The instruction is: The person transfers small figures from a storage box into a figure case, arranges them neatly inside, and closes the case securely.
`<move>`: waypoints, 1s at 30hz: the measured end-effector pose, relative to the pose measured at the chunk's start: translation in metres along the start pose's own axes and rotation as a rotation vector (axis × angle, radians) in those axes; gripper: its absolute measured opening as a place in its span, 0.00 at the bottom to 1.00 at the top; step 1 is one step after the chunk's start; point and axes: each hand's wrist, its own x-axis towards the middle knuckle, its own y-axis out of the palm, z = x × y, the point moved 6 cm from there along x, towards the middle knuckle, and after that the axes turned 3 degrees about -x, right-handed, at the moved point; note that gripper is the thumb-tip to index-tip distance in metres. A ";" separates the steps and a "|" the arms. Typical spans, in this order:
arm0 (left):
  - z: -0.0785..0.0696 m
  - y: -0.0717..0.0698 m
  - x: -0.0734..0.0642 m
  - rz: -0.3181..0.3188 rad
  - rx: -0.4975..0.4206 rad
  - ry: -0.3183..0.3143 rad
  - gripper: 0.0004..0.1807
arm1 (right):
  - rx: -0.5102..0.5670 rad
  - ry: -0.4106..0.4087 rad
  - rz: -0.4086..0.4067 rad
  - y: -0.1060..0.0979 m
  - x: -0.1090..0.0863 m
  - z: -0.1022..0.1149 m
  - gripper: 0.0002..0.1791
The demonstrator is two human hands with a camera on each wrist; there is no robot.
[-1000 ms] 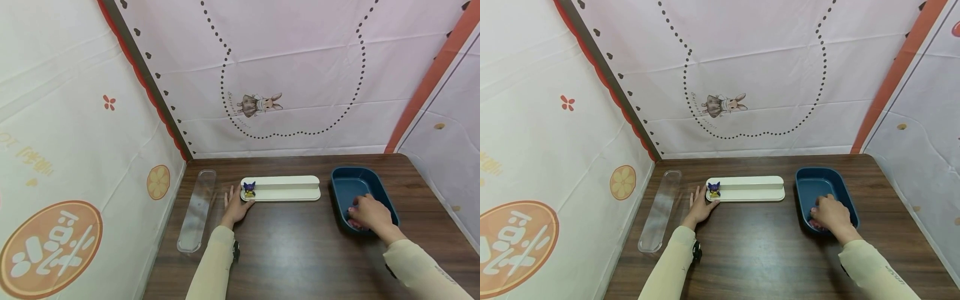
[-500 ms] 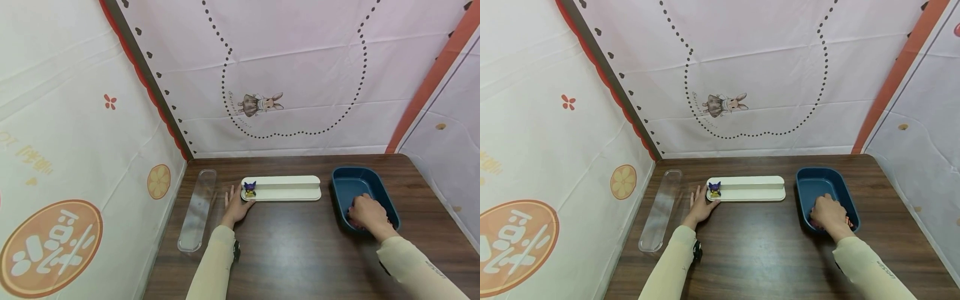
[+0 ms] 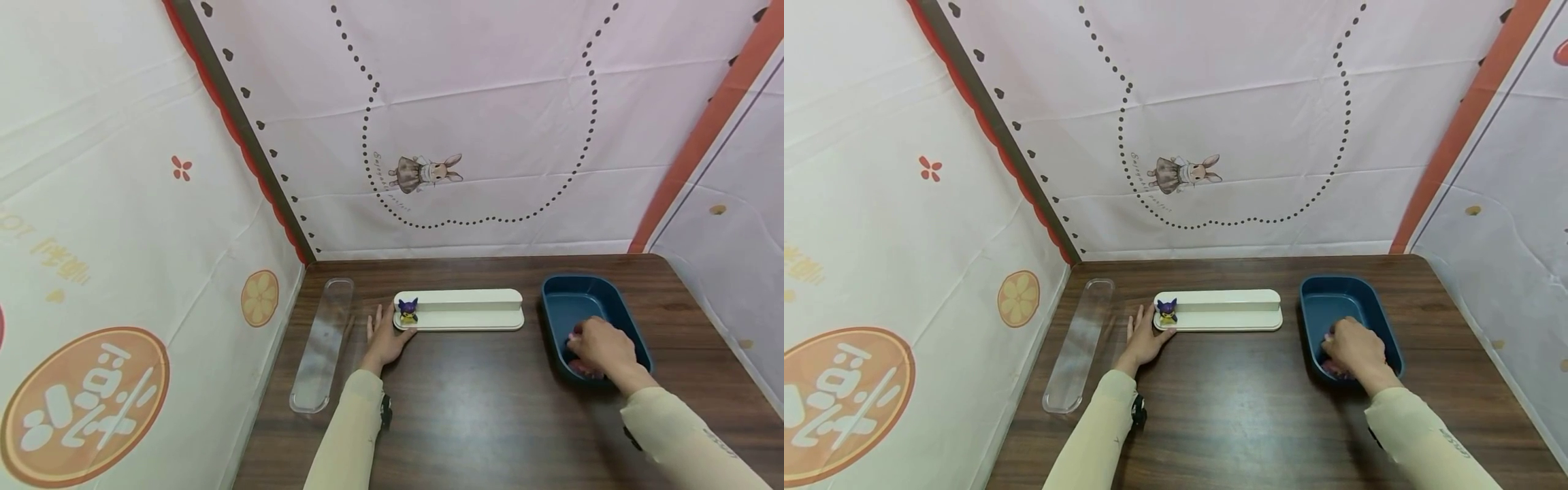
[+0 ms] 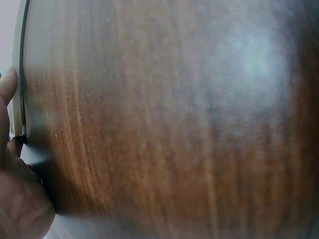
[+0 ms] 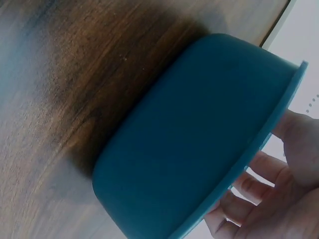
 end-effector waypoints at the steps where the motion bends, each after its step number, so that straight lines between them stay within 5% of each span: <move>1: 0.000 0.000 0.000 0.000 0.002 0.000 0.51 | 0.003 -0.006 -0.003 -0.001 0.000 0.000 0.21; 12: -0.002 -0.001 -0.003 0.002 -0.012 -0.008 0.51 | 0.029 -0.068 -0.049 -0.008 -0.004 -0.001 0.24; 30: 0.007 0.007 0.006 0.003 -0.025 -0.011 0.52 | 0.139 -0.190 -0.082 -0.025 0.000 0.007 0.14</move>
